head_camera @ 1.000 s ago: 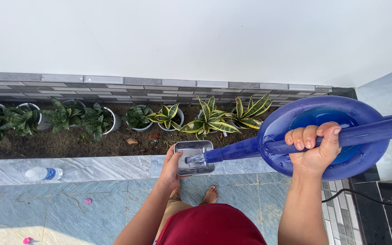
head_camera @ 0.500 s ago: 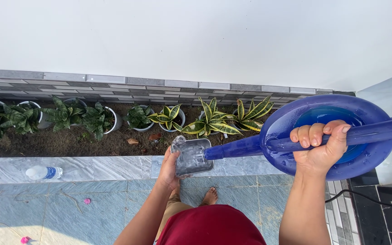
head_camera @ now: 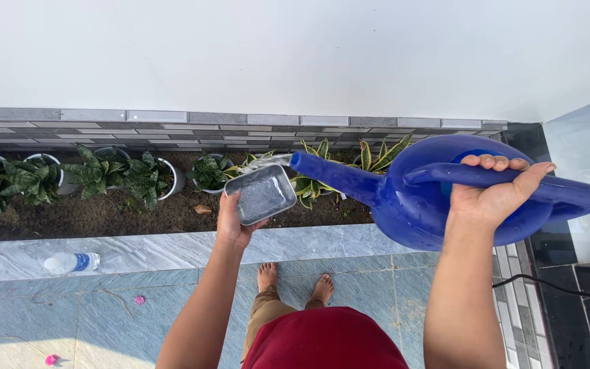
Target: Watering several potted and garden plants using a watering can and a small container.
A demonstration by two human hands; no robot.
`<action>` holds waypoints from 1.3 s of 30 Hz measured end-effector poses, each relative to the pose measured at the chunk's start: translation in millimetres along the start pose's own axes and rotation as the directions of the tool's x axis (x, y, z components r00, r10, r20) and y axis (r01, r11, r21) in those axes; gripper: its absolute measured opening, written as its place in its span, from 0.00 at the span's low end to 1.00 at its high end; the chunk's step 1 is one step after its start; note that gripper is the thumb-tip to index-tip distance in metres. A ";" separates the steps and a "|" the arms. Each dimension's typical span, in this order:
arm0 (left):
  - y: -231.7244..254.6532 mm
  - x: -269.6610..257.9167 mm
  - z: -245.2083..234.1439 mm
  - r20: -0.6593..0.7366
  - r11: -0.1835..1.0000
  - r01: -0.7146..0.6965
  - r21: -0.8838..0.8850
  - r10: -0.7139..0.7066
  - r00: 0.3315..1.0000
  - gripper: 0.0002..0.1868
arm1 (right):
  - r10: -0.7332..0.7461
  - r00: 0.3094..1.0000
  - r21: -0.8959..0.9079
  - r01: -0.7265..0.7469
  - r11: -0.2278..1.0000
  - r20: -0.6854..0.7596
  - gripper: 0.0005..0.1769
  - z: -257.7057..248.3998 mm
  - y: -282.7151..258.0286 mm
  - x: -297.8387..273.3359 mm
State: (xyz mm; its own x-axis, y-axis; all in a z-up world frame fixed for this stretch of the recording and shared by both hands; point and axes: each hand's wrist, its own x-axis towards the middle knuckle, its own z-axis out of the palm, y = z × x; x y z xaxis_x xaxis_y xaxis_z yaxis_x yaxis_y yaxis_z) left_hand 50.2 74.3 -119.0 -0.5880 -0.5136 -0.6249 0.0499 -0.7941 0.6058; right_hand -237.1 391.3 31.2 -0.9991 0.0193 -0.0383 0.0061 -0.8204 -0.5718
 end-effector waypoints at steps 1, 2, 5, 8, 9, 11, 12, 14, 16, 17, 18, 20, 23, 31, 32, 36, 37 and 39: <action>7.6 5.6 -3.2 0.001 1.000 0.008 0.008 -0.008 1.000 0.23 | -0.005 1.000 -0.001 0.005 1.000 -0.010 0.29 -8.5 -1.4 4.7; 15.1 11.6 -5.9 -0.006 1.000 -0.007 0.005 0.007 1.000 0.23 | 0.036 0.991 0.081 -0.026 0.996 -0.129 0.30 -17.1 -2.8 9.5; 35.8 26.9 -12.4 -0.051 1.000 0.002 -0.024 -0.003 0.999 0.24 | 0.166 0.907 0.151 -0.115 0.982 -0.388 0.34 -59.6 -0.3 26.5; 53.6 41.2 -27.3 -0.048 0.998 -0.011 -0.056 0.008 0.999 0.26 | 0.289 0.748 0.120 -0.273 0.954 -0.597 0.37 -122.9 18.8 36.2; 59.4 45.4 -34.0 -0.010 0.997 -0.045 -0.069 0.045 0.999 0.27 | 0.332 0.667 0.096 -0.365 0.926 -0.667 0.36 -146.2 28.0 38.1; 74.8 44.9 -38.7 -0.045 0.997 -0.057 -0.048 0.055 0.997 0.27 | 0.329 0.598 0.047 -0.436 0.899 -0.731 0.34 -180.7 51.1 27.2; 82.0 44.7 -41.4 -0.079 0.996 -0.076 -0.036 0.073 0.994 0.27 | 0.319 0.534 0.001 -0.511 0.860 -0.783 0.31 -197.6 63.6 22.9; 89.4 48.2 -56.7 -0.064 0.995 -0.087 -0.053 0.084 0.994 0.27 | 0.323 0.480 0.004 -0.554 0.832 -0.816 0.30 -229.3 84.2 9.9; 97.5 42.7 -65.2 -0.053 0.992 -0.103 -0.068 0.099 0.994 0.28 | 0.330 0.423 0.011 -0.601 0.799 -0.844 0.30 -258.5 101.8 -2.4; 103.0 36.9 -63.0 -0.117 0.993 -0.102 -0.061 0.095 0.989 0.27 | 0.323 0.398 0.010 -0.617 0.787 -0.859 0.31 -271.5 108.7 -6.9; 108.1 30.5 -60.1 -0.181 0.993 -0.102 -0.053 0.091 0.979 0.27 | 0.315 0.373 0.009 -0.633 0.774 -0.873 0.32 -284.5 114.6 -11.8; 104.7 31.5 -77.7 -0.183 0.990 -0.126 -0.063 0.113 0.977 0.28 | 0.321 0.353 0.007 -0.663 0.748 -0.879 0.32 -309.6 122.6 -17.2; 102.1 22.3 -75.8 -0.198 0.983 -0.164 -0.082 0.145 0.969 0.29 | 0.336 0.327 0.012 -0.700 0.714 -0.883 0.31 -339.4 137.6 -13.7; 92.8 5.9 -37.8 -0.162 0.984 -0.174 -0.025 0.168 0.972 0.30 | 0.386 0.329 0.047 -0.706 0.707 -0.862 0.27 -395.5 162.5 -59.3; 90.9 5.5 -33.7 -0.163 0.987 -0.163 -0.015 0.158 0.974 0.30 | 0.384 0.333 0.043 -0.706 0.707 -0.861 0.26 -401.9 162.6 -65.5; 86.2 1.1 -8.1 -0.183 0.989 -0.145 0.002 0.143 0.973 0.30 | 0.419 0.343 0.065 -0.705 0.706 -0.841 0.23 -415.0 161.1 -67.2; 82.7 3.6 -6.4 -0.180 0.989 -0.146 0.004 0.144 0.973 0.30 | 0.420 0.343 0.067 -0.703 0.708 -0.840 0.23 -416.3 162.4 -62.2; 76.4 6.2 -5.2 -0.081 0.991 -0.135 -0.011 0.134 0.988 0.30 | 0.448 0.331 0.070 -0.735 0.674 -0.830 0.22 -418.6 164.0 -56.5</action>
State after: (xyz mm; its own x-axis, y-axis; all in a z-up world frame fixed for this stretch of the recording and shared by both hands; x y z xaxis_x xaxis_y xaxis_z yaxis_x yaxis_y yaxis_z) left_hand 54.6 8.8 -79.2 -0.5088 -0.6397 -0.5761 0.1375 -0.7210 0.6792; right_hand -161.9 494.8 -403.4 -0.2931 0.1135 -0.9493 0.7357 -0.6073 -0.2998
